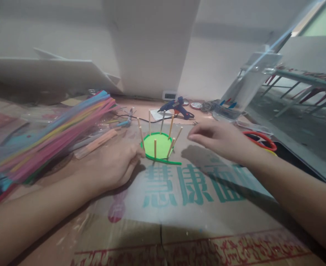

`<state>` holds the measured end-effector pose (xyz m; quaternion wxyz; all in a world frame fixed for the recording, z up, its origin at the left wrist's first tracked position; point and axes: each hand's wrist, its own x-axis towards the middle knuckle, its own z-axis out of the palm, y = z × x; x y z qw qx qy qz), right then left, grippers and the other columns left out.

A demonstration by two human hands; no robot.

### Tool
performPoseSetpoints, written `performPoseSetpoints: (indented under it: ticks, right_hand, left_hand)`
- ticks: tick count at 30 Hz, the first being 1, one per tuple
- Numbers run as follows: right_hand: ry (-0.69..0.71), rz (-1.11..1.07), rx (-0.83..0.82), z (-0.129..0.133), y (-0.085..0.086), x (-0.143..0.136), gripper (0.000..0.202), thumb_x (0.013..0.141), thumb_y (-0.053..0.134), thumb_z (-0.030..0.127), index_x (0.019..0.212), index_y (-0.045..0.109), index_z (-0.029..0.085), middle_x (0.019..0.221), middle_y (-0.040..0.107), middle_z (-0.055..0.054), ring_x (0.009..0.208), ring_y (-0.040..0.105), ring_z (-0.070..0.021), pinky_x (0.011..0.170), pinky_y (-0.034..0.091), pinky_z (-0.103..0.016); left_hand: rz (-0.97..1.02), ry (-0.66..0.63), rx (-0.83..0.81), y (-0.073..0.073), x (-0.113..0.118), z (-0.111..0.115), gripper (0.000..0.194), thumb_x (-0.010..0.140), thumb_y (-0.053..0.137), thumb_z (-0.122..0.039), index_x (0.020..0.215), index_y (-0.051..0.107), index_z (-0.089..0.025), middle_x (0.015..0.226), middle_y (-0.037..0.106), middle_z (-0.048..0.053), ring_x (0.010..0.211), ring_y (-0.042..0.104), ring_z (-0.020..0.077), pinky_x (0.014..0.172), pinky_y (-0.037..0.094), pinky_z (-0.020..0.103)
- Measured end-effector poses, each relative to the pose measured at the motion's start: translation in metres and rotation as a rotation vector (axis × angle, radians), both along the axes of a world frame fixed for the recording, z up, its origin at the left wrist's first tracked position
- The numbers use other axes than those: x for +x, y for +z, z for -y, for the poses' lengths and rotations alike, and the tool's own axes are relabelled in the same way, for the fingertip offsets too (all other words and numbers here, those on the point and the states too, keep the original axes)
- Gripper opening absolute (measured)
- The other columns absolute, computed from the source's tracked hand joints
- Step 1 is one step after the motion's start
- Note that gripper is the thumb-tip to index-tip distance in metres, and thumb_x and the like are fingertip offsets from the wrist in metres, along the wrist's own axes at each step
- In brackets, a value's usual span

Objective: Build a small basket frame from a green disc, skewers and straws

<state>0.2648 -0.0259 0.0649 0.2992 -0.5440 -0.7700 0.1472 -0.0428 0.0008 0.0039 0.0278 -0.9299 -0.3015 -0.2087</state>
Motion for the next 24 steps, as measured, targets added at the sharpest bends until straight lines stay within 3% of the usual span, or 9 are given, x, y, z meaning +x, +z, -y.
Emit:
performPoseSetpoints:
  ticks: [4, 7, 12, 18, 24]
  right_hand:
    - [-0.025, 0.175, -0.104, -0.012, -0.033, -0.002, 0.01, 0.085, 0.069, 0.028, 0.091, 0.076, 0.023, 0.085, 0.074, -0.002, 0.075, 0.065, -0.0179, 0.066, 0.047, -0.031]
    - [0.079, 0.182, -0.08, -0.009, -0.046, -0.008, 0.011, 0.088, 0.069, 0.029, 0.094, 0.076, 0.023, 0.093, 0.074, -0.003, 0.083, 0.066, -0.0173, 0.073, 0.049, -0.029]
    - [0.209, 0.243, 0.053, -0.003, -0.053, -0.01, 0.016, 0.096, 0.061, 0.027, 0.097, 0.076, 0.02, 0.092, 0.07, -0.005, 0.084, 0.064, -0.0164, 0.073, 0.047, -0.027]
    - [0.288, 0.369, 0.243, -0.002, -0.062, -0.003, 0.025, 0.099, 0.055, 0.028, 0.105, 0.078, 0.02, 0.083, 0.068, -0.006, 0.074, 0.061, -0.0164, 0.065, 0.044, -0.028]
    - [0.309, 0.387, 0.163, -0.003, -0.061, -0.004, 0.028, 0.101, 0.05, 0.026, 0.109, 0.076, 0.02, 0.09, 0.07, -0.008, 0.078, 0.063, -0.0176, 0.067, 0.047, -0.03]
  left_hand:
    - [-0.076, -0.004, 0.012, 0.001, 0.002, -0.006, 0.031, 0.101, 0.033, -0.029, 0.087, 0.058, -0.019, 0.081, 0.065, 0.006, 0.067, 0.057, 0.0204, 0.067, 0.042, 0.036]
    - [-0.13, 0.035, -0.051, -0.001, 0.005, -0.009, 0.036, 0.103, 0.035, -0.037, 0.083, 0.061, -0.02, 0.079, 0.067, 0.005, 0.065, 0.057, 0.0196, 0.065, 0.04, 0.035]
    - [-0.07, 0.049, -0.211, -0.003, 0.009, -0.012, 0.034, 0.101, 0.043, -0.049, 0.099, 0.068, -0.026, 0.097, 0.074, 0.0, 0.088, 0.066, 0.0208, 0.075, 0.044, 0.033]
    - [-0.03, 0.012, -0.164, -0.013, 0.007, -0.013, 0.035, 0.102, 0.042, -0.045, 0.12, 0.068, -0.029, 0.112, 0.076, 0.002, 0.1, 0.069, 0.0216, 0.086, 0.049, 0.035]
    - [-0.087, 0.03, -0.143, -0.014, 0.01, -0.012, 0.041, 0.103, 0.037, -0.046, 0.125, 0.068, -0.03, 0.115, 0.076, 0.002, 0.099, 0.071, 0.0244, 0.084, 0.052, 0.039]
